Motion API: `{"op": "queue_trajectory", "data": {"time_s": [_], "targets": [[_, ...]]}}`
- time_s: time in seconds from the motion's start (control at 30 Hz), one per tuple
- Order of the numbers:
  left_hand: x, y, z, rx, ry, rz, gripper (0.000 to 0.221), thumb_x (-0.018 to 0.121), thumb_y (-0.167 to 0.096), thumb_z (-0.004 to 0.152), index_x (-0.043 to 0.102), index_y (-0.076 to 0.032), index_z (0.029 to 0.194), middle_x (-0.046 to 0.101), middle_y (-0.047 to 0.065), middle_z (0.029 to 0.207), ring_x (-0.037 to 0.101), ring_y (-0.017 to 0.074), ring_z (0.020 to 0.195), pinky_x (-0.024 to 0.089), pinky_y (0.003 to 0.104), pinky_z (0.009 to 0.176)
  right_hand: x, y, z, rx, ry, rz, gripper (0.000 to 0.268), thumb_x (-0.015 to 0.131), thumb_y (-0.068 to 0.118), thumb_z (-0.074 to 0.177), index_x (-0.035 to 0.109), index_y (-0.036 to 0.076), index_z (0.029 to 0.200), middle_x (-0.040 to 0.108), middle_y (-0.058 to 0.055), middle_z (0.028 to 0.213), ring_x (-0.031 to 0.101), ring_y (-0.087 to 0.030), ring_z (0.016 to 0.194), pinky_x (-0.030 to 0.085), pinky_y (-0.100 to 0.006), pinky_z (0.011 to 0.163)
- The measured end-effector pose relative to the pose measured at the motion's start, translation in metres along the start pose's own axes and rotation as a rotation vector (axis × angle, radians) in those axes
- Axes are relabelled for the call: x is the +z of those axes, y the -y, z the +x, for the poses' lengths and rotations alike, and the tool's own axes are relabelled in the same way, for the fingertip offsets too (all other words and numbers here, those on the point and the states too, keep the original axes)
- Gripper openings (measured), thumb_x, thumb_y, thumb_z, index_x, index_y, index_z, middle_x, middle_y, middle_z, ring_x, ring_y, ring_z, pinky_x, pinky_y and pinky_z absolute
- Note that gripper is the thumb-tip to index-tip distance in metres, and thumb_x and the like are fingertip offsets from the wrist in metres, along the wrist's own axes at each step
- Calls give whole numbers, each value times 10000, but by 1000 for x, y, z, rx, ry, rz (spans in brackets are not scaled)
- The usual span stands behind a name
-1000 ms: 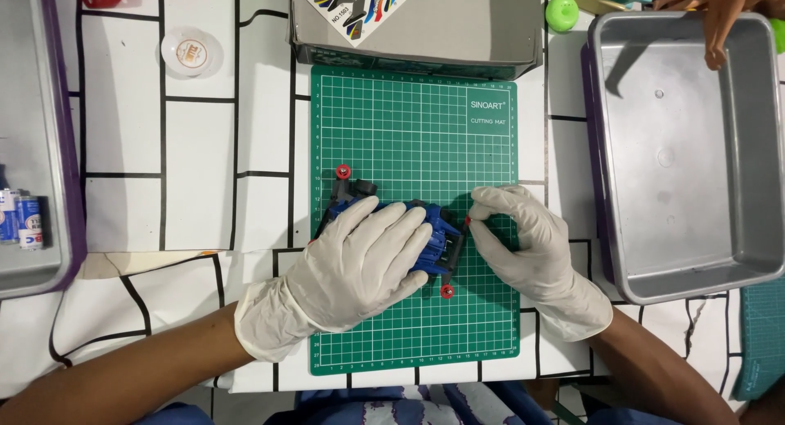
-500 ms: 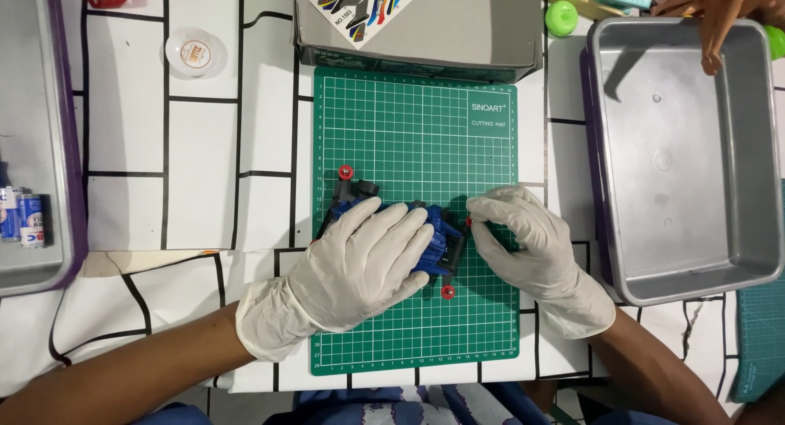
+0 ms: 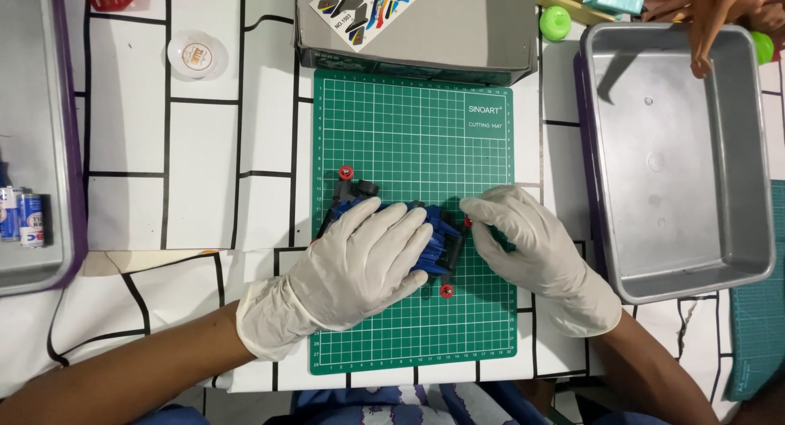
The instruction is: Assembling a small blue model car on a cutting mat, including attaching parts and using a small tool.
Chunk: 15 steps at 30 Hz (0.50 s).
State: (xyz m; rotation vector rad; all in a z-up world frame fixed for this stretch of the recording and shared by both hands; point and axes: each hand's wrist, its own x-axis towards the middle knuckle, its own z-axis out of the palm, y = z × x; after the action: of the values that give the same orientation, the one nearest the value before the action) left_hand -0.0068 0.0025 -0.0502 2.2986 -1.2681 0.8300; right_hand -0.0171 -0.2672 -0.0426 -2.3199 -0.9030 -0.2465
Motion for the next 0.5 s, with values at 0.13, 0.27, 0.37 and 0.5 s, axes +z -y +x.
{"op": "queue_trajectory", "data": {"time_s": [0.13,0.27,0.37,0.5], "targets": [[0,0,0,23,10,19,390,745,-436,967,789,-82,1124,778,108,1144,738,251,1068,590,399,966,9,5,-5,-17,2,-105,679,558,-196,936,400,104,1524,604,-32,929,602,-230,859,563,-361,855],[-2,0,0,35,29,36,421,755,-461,962,781,-85,1150,776,105,1159,733,247,1085,581,400,977,9,14,-3,102,-35,-124,658,567,-185,921,436,115,1491,594,-21,894,565,-196,777,537,-335,771],[2,-1,-2,19,-8,13,398,596,-414,1035,791,-79,1127,779,112,1145,737,261,1069,576,411,977,2,14,-4,35,-27,-24,723,593,-184,946,367,120,1562,654,-61,1106,613,-220,904,573,-364,882],[0,-1,-3,44,25,34,413,707,-448,984,778,-84,1166,770,111,1175,726,254,1100,568,409,999,2,13,-1,10,17,-106,736,607,-156,979,321,144,1587,666,-44,1011,605,-212,847,560,-349,831]]}}
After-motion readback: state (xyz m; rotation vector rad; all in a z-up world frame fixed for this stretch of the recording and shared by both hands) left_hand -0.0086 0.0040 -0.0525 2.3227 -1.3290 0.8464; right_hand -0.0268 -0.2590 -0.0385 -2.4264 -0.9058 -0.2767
